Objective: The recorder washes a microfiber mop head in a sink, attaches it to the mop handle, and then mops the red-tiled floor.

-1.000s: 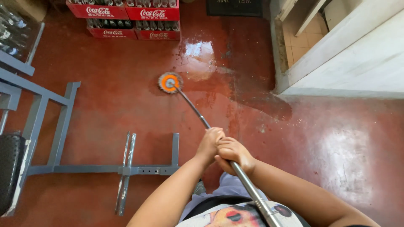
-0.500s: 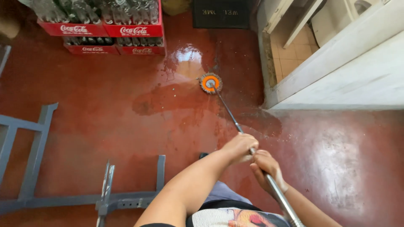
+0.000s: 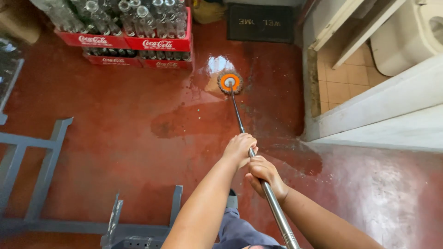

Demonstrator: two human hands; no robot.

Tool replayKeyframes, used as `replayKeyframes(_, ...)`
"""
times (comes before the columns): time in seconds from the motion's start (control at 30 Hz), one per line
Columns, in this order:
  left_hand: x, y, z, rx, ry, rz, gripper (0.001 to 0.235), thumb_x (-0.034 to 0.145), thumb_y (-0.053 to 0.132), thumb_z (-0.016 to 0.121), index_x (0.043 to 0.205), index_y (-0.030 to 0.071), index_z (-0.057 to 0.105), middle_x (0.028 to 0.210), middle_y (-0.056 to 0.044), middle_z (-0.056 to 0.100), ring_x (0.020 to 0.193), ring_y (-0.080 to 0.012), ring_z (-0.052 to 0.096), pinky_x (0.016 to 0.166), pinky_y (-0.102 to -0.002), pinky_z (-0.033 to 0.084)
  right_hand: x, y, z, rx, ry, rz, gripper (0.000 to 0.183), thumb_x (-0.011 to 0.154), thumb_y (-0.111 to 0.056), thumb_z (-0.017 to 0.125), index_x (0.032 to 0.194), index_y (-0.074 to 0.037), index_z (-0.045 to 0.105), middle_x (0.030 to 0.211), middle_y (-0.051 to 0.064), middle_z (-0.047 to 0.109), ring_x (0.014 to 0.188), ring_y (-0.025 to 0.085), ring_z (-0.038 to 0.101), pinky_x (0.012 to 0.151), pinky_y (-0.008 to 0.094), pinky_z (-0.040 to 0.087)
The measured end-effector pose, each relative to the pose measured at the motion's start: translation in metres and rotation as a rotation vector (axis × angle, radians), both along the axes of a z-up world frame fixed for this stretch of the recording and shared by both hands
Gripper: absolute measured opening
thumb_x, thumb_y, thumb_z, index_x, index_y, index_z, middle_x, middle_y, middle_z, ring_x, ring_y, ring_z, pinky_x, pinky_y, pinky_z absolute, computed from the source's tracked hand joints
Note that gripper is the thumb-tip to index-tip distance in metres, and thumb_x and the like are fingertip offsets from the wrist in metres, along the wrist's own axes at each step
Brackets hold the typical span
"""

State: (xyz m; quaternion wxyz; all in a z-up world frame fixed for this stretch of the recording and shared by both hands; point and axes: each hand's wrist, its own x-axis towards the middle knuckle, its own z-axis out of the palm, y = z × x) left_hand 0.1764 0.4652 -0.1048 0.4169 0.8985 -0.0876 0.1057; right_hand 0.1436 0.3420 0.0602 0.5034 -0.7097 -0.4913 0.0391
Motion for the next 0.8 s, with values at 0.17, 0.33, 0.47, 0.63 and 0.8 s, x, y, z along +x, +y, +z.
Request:
replayKeyframes(0.17,-0.078,0.038,0.012,-0.172,-0.107,0.054,0.020,0.082,0.012,0.070,0.079,0.010,0.051,0.087,-0.006,0.061,0.093,-0.0289,0.059,0.086,-0.039,0.049,-0.053,0.031,0.005,0.003,0.035,0.105,0.027,0.079,0.000,0.062,0.067,-0.009,0.040,0.062,0.006,0.044,0.061,0.026,0.038,0.079,0.037,0.046)
replayKeyframes(0.33,-0.175,0.058,0.025,-0.244,-0.079,0.033,0.023,0.082,0.010,0.072,0.077,0.009,0.050,0.084,-0.007,0.059,0.087,-0.0294,0.058,0.083,-0.039,0.049,-0.135,0.043,0.017,-0.024,0.066,0.214,0.026,0.079,0.001,0.062,0.067,-0.009,0.042,0.063,0.006,0.044,0.061,0.027,0.040,0.076,0.035,0.045)
replayKeyframes(0.47,-0.255,0.052,0.039,-0.211,-0.006,0.025,0.020,0.081,0.010,0.075,0.081,0.010,0.055,0.095,-0.006,0.068,0.114,-0.0313,0.063,0.111,-0.044,0.043,-0.211,0.038,0.033,-0.030,0.010,0.218,0.024,0.080,0.001,0.061,0.068,-0.009,0.042,0.068,0.009,0.050,0.064,0.030,0.045,0.075,0.038,0.046)
replayKeyframes(0.63,-0.309,0.018,0.107,-0.090,-0.045,-0.270,0.012,0.079,0.011,0.060,0.069,0.012,0.067,0.081,0.000,0.068,0.086,-0.0211,0.059,0.081,-0.031,0.052,-0.278,0.016,0.056,-0.037,-0.094,0.194,0.023,0.076,0.005,0.061,0.069,-0.008,0.045,0.067,0.009,0.051,0.062,0.029,0.045,0.072,0.036,0.047)
replayKeyframes(0.8,-0.333,-0.013,0.111,-0.307,-0.164,-0.471,0.008,0.084,0.006,0.060,0.077,0.010,0.059,0.076,-0.004,0.062,0.080,-0.0231,0.058,0.119,-0.046,0.037,-0.313,-0.012,0.072,-0.015,-0.123,0.035,0.019,0.076,0.008,0.059,0.071,-0.006,0.048,0.067,0.008,0.053,0.063,0.028,0.044,0.073,0.037,0.048)
